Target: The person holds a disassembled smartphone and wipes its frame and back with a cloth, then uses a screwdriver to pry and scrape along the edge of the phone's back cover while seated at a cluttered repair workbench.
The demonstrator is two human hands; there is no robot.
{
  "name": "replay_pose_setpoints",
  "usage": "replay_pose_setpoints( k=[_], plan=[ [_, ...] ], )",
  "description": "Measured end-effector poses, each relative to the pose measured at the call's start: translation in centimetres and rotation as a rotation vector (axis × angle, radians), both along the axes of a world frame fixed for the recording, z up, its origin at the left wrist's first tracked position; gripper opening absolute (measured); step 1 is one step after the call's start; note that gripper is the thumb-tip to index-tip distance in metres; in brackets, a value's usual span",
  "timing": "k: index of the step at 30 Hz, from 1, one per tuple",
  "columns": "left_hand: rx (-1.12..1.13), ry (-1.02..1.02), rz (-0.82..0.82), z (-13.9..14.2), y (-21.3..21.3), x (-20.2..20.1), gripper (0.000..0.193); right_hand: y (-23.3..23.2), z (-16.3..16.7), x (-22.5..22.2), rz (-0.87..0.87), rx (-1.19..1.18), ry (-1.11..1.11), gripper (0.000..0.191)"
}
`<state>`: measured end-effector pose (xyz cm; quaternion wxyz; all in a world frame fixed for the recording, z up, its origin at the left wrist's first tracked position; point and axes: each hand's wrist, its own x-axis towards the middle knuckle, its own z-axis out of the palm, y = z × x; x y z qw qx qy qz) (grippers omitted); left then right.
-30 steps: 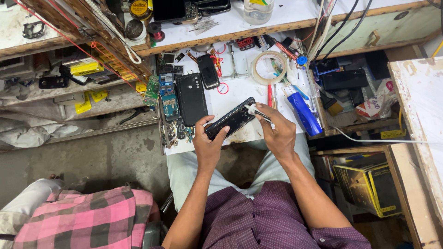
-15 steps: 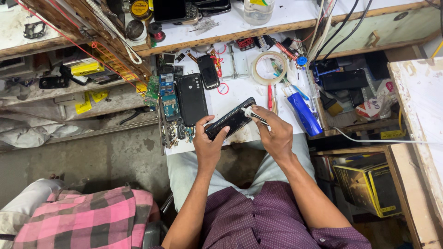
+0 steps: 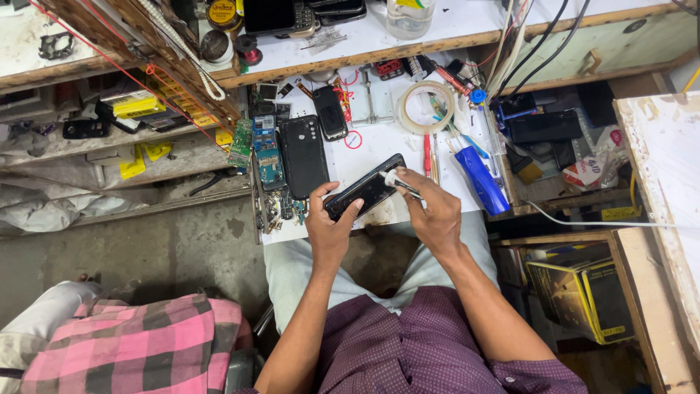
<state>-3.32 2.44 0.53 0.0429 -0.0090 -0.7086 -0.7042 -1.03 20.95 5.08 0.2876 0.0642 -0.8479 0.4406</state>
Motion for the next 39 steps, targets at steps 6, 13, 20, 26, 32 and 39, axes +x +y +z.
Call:
replay_pose_setpoints(
  k=[6,13,20,26,32,39],
  plan=[
    [-0.014,-0.017,-0.004,0.3,0.0,0.0,0.049,-0.3,0.0,0.1,0.002,0.004,0.003,0.031],
    [-0.001,0.002,-0.006,0.2,-0.1,0.0,0.049,-0.5,0.2,0.1,0.017,0.021,0.005,0.031],
    [0.01,-0.022,-0.007,-0.2,-0.1,-0.1,0.049,-1.0,0.2,0.3,0.032,0.027,0.0,0.032],
    [0.029,0.025,-0.016,-0.4,-0.1,-0.1,0.049,-1.2,0.2,0.3,0.06,0.032,0.007,0.031],
    [0.021,0.022,-0.036,-0.5,-0.3,-0.2,0.052,-1.4,0.2,0.4,0.061,0.034,0.009,0.031],
    [0.079,-0.017,-0.106,-0.6,-0.5,0.0,0.057,-1.9,0.2,0.5,0.091,0.039,0.007,0.034]
  ],
)
